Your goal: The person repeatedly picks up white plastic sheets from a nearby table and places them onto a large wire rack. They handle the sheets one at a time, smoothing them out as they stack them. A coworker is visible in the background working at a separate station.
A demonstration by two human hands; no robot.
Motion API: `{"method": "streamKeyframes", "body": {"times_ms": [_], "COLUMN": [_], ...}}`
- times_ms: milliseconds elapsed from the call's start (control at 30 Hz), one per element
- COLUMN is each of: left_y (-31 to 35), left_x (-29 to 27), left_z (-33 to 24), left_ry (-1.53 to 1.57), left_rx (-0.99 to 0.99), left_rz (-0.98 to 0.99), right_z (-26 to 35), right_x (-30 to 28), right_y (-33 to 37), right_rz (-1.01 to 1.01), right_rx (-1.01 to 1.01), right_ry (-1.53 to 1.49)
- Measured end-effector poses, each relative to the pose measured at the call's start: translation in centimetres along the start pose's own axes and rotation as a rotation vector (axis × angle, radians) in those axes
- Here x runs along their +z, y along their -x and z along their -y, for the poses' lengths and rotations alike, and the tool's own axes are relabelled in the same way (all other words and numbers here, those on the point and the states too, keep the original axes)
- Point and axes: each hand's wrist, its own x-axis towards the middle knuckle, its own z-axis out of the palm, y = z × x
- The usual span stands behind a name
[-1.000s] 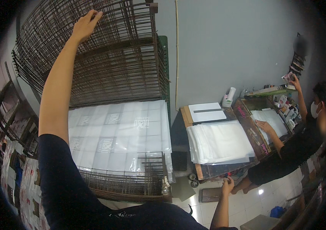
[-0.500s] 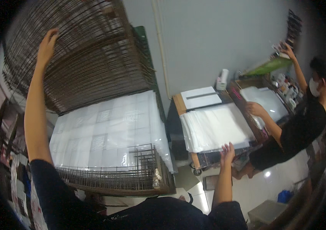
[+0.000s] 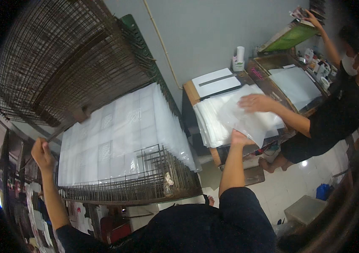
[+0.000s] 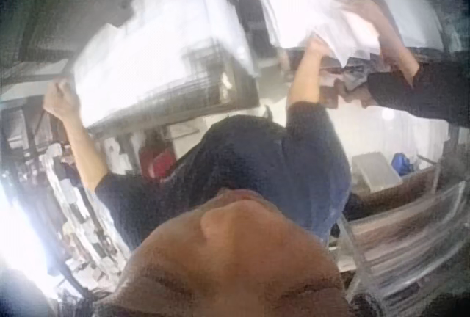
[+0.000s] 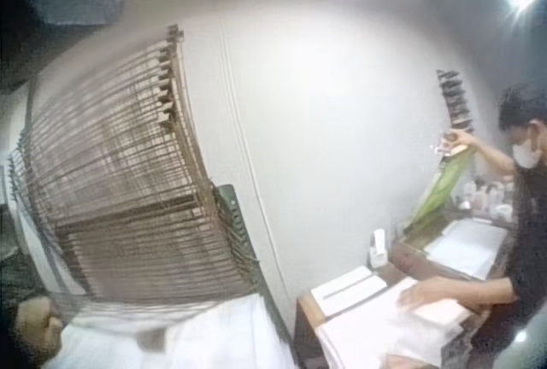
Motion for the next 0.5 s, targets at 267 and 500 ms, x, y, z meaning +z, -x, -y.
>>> {"method": "streamKeyframes", "body": {"times_ms": [267,500], "left_y": [8.4,14.1], "left_x": [0.7,1.4], "left_z": [-4.4,-7.2], "left_ry": [0.056,0.071], "left_rx": [0.003,-0.107], "left_rz": [0.133,0.393], "right_z": [2.9,5.2], "right_x": [-6.5,-6.0], "right_y": [-4.6,-7.6], "right_rz": [-0.187,-0.402], "right_rx": [-0.238,-0.265], "right_ry": [-0.128,0.618]}}
